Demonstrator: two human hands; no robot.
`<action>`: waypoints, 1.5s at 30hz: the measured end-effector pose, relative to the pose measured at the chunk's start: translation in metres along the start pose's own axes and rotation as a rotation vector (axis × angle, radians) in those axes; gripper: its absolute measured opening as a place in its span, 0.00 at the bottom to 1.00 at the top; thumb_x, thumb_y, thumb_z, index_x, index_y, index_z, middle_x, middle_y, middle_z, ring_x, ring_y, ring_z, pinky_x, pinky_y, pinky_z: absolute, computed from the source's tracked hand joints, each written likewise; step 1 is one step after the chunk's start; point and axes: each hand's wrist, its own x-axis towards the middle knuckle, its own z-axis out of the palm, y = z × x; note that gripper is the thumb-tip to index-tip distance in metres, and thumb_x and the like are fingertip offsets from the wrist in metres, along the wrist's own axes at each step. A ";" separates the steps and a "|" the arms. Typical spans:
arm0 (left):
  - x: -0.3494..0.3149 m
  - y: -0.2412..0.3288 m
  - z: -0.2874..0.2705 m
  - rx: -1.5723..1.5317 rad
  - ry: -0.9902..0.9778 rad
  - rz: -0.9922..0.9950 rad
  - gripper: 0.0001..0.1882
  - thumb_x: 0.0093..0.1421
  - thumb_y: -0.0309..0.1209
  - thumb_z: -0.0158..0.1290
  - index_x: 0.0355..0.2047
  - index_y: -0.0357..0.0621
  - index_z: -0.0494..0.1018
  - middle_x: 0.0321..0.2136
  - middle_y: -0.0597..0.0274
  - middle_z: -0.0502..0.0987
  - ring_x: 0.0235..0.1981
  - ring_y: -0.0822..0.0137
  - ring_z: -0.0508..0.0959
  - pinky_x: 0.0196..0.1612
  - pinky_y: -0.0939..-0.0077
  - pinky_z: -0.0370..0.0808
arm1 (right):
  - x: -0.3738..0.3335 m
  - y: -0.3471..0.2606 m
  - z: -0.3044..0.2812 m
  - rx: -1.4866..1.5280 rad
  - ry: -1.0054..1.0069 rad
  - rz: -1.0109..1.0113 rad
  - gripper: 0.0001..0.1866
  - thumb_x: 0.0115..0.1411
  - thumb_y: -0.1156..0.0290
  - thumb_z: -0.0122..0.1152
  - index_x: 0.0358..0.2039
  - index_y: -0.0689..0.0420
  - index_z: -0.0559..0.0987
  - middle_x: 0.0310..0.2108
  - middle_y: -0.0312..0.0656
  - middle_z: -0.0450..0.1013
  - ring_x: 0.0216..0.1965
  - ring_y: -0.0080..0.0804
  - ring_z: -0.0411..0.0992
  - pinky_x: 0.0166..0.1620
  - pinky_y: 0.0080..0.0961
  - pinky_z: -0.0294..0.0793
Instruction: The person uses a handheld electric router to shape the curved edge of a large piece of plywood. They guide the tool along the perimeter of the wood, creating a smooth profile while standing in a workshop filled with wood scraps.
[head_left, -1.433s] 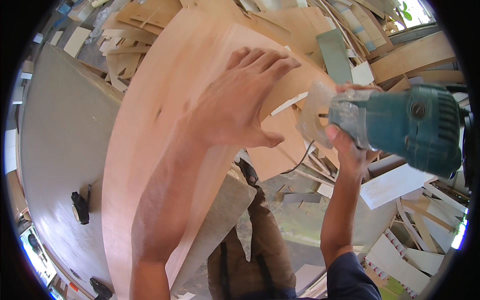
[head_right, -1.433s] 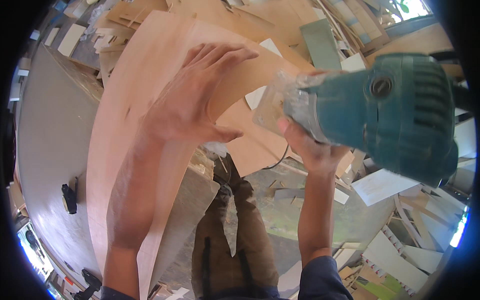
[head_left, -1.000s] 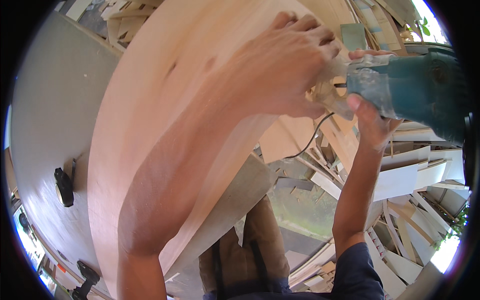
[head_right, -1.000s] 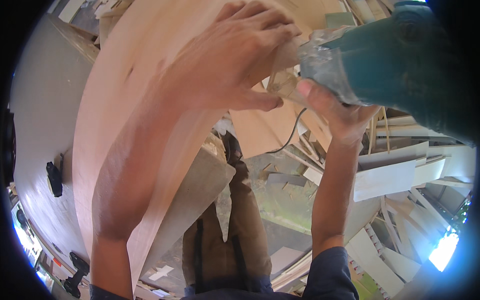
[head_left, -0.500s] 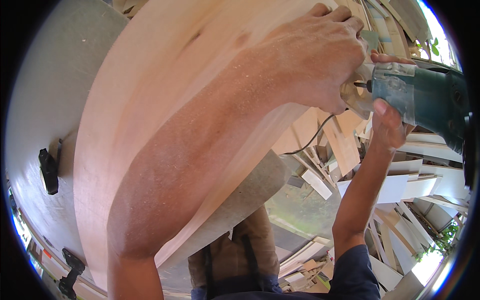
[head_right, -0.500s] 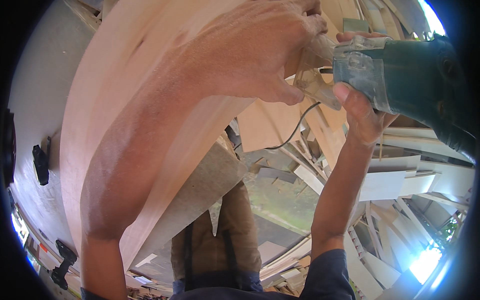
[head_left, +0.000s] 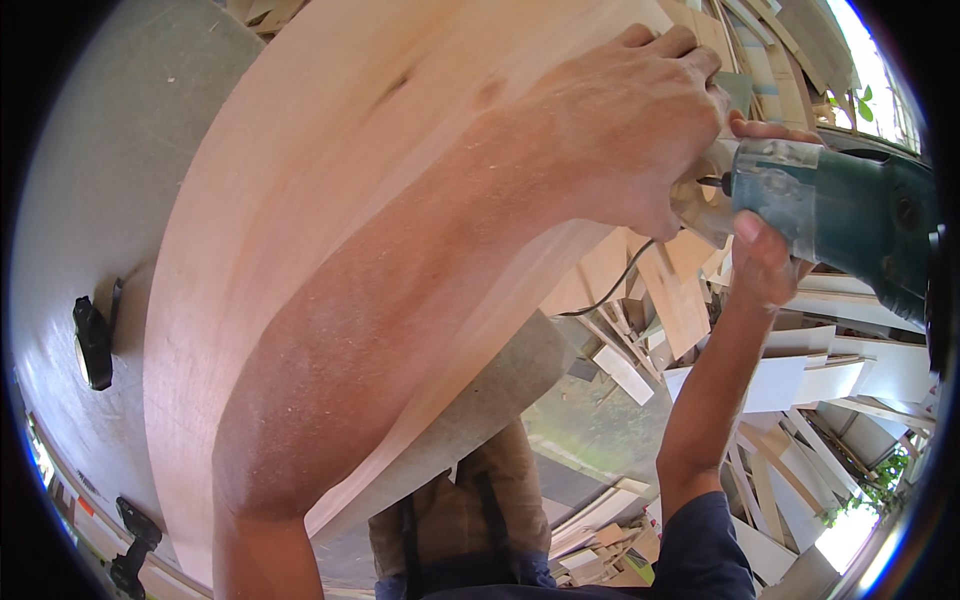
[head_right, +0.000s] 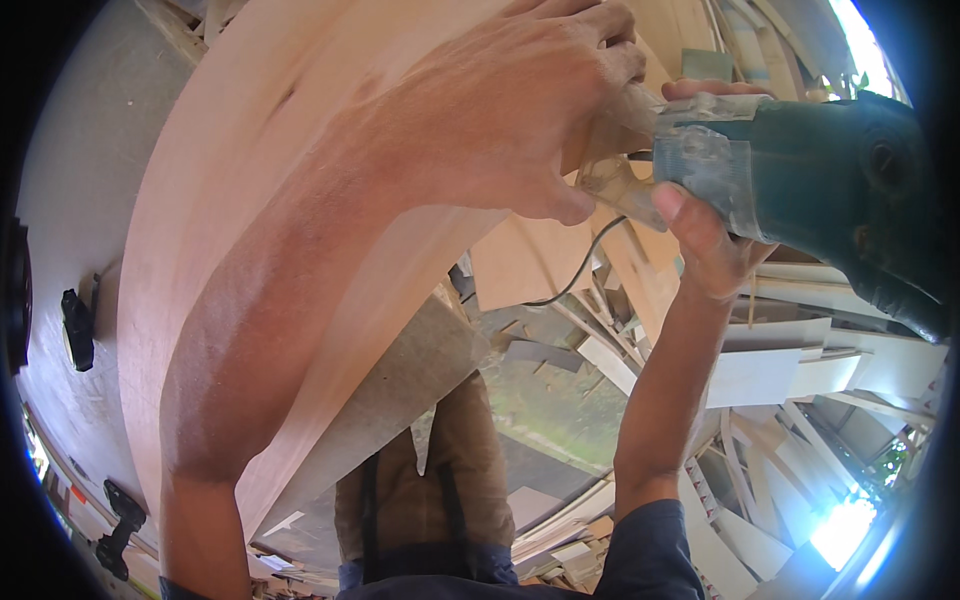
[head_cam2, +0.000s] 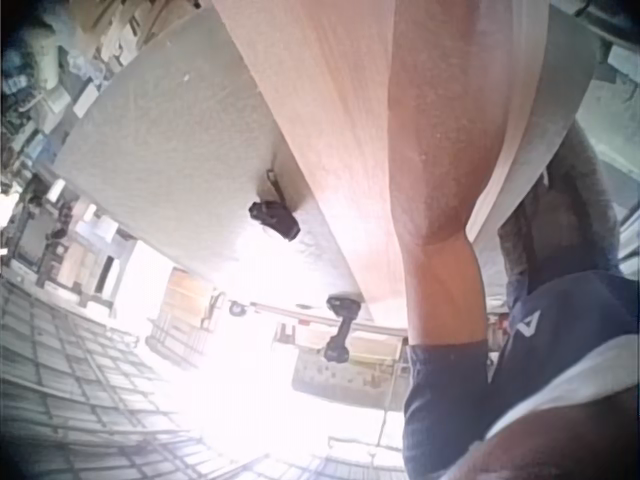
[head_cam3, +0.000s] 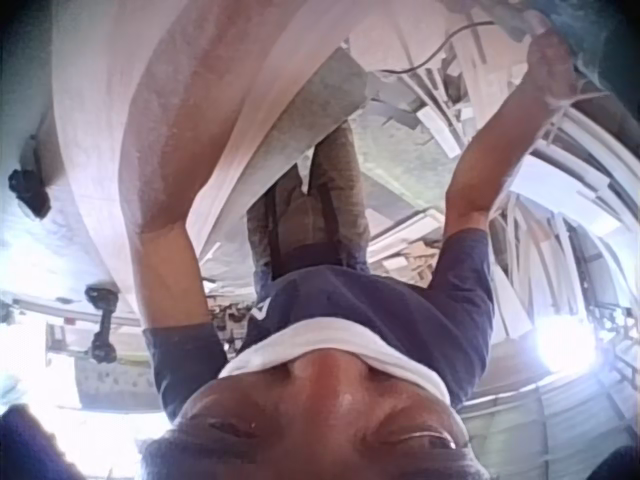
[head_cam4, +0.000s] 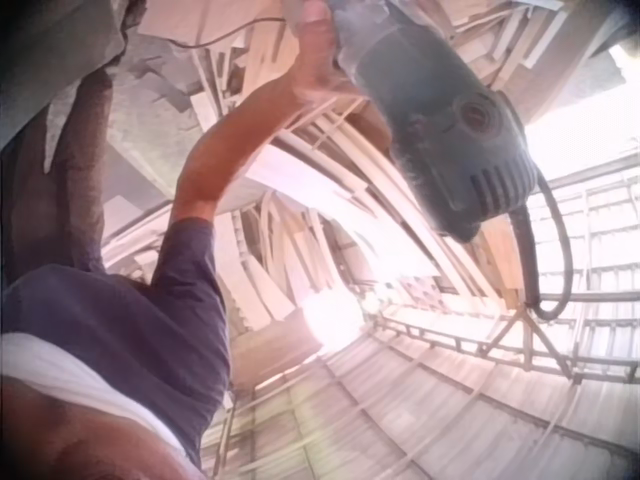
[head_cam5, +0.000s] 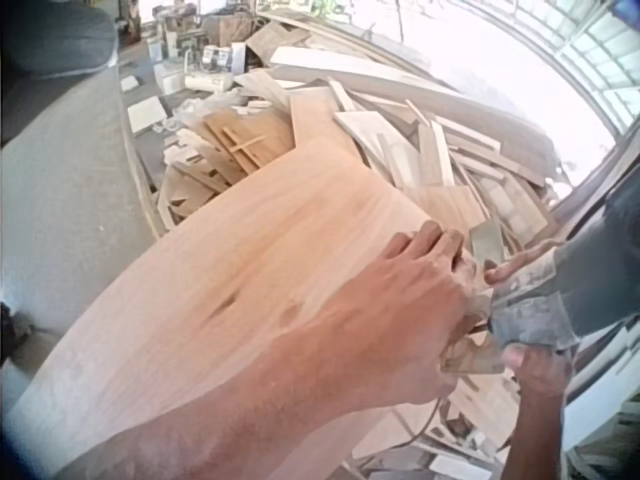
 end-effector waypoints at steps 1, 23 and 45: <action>0.001 0.001 -0.001 -0.006 -0.004 -0.003 0.29 0.35 0.37 0.72 0.41 0.41 0.85 0.45 0.54 0.81 0.54 0.56 0.77 0.57 0.64 0.72 | 0.000 0.000 0.000 -0.001 0.001 -0.002 0.40 0.45 0.63 0.78 0.58 0.64 0.72 0.50 0.58 0.77 0.48 0.45 0.78 0.50 0.37 0.80; -0.003 0.004 -0.006 0.074 -0.032 0.017 0.28 0.34 0.38 0.71 0.39 0.41 0.86 0.44 0.56 0.82 0.53 0.57 0.77 0.54 0.65 0.71 | -0.004 0.003 -0.007 -0.008 -0.023 0.011 0.42 0.43 0.62 0.78 0.58 0.64 0.72 0.51 0.57 0.76 0.50 0.46 0.78 0.54 0.39 0.79; -0.001 0.000 -0.010 0.020 -0.025 0.030 0.27 0.34 0.36 0.72 0.37 0.38 0.86 0.44 0.54 0.81 0.54 0.56 0.76 0.57 0.63 0.72 | -0.004 -0.002 0.002 -0.017 -0.032 -0.010 0.42 0.44 0.60 0.79 0.57 0.64 0.72 0.50 0.56 0.77 0.50 0.45 0.77 0.53 0.38 0.78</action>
